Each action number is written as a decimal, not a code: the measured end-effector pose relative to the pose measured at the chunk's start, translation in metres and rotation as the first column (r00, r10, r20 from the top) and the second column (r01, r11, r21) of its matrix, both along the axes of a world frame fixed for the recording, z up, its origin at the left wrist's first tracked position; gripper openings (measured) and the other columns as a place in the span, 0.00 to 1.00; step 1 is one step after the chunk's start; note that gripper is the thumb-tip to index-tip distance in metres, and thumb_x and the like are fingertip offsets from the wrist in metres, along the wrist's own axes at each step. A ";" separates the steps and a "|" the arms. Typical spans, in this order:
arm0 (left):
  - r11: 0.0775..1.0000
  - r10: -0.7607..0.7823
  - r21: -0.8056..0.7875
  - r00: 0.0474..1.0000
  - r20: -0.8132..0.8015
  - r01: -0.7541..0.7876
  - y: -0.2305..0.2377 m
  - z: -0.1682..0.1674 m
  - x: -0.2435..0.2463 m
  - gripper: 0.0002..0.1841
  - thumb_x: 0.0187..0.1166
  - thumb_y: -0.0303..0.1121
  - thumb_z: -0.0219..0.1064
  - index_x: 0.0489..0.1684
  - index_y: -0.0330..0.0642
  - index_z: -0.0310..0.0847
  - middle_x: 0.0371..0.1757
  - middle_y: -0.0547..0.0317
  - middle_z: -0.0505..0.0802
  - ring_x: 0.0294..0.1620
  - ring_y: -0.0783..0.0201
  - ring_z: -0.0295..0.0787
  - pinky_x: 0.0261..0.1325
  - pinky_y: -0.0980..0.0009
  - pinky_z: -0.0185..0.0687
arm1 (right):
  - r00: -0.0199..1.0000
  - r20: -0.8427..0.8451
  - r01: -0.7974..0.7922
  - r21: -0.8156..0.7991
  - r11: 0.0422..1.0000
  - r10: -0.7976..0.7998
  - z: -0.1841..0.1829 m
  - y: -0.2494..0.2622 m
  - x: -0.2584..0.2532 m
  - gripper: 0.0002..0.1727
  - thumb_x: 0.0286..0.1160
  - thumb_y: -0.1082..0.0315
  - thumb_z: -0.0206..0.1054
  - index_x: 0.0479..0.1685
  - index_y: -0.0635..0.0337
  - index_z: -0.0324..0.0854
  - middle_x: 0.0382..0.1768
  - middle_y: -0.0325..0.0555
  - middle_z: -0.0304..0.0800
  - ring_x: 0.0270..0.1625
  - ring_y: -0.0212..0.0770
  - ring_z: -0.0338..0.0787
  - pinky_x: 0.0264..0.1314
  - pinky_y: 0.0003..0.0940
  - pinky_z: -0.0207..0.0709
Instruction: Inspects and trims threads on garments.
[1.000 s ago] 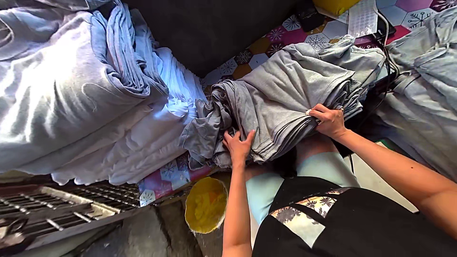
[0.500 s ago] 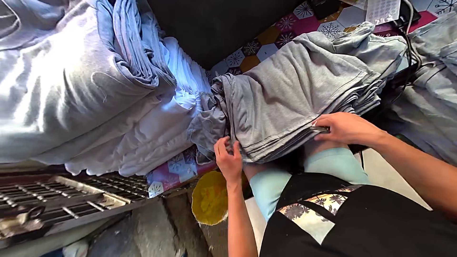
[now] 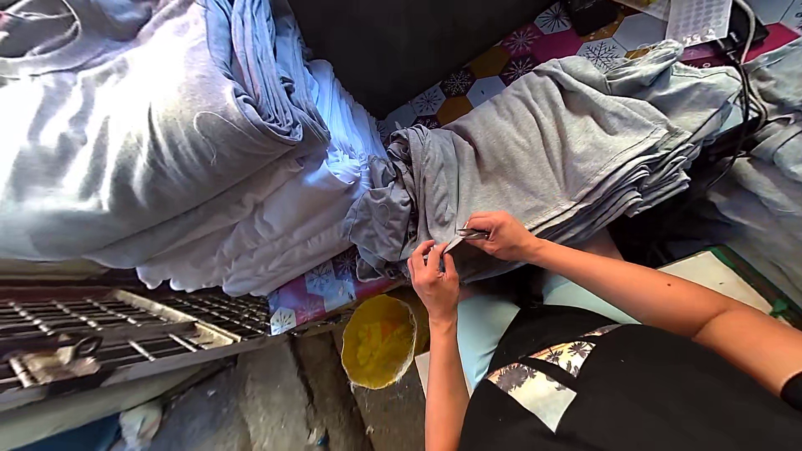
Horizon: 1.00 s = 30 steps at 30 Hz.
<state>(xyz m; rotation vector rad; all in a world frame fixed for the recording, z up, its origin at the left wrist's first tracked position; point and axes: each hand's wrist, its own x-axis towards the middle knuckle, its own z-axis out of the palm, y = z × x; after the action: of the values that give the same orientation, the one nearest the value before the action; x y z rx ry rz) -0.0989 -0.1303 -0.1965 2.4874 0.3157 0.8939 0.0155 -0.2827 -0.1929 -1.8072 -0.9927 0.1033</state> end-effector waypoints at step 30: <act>0.570 -0.285 -0.821 0.947 -0.147 0.044 0.008 0.042 0.027 0.11 0.77 0.20 0.70 0.55 0.33 0.84 0.39 0.60 0.96 0.39 0.74 0.92 0.48 0.74 0.88 | 0.788 -0.547 0.318 -0.035 0.947 -0.284 0.033 0.006 0.043 0.10 0.85 0.70 0.63 0.47 0.69 0.85 0.38 0.49 0.91 0.41 0.38 0.88 0.52 0.40 0.81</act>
<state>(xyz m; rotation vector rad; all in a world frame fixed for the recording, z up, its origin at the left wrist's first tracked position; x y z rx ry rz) -0.0718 -0.1222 -0.1545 1.6937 0.4469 0.2070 0.0583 -0.2766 -0.1596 -1.7134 -0.2879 0.3665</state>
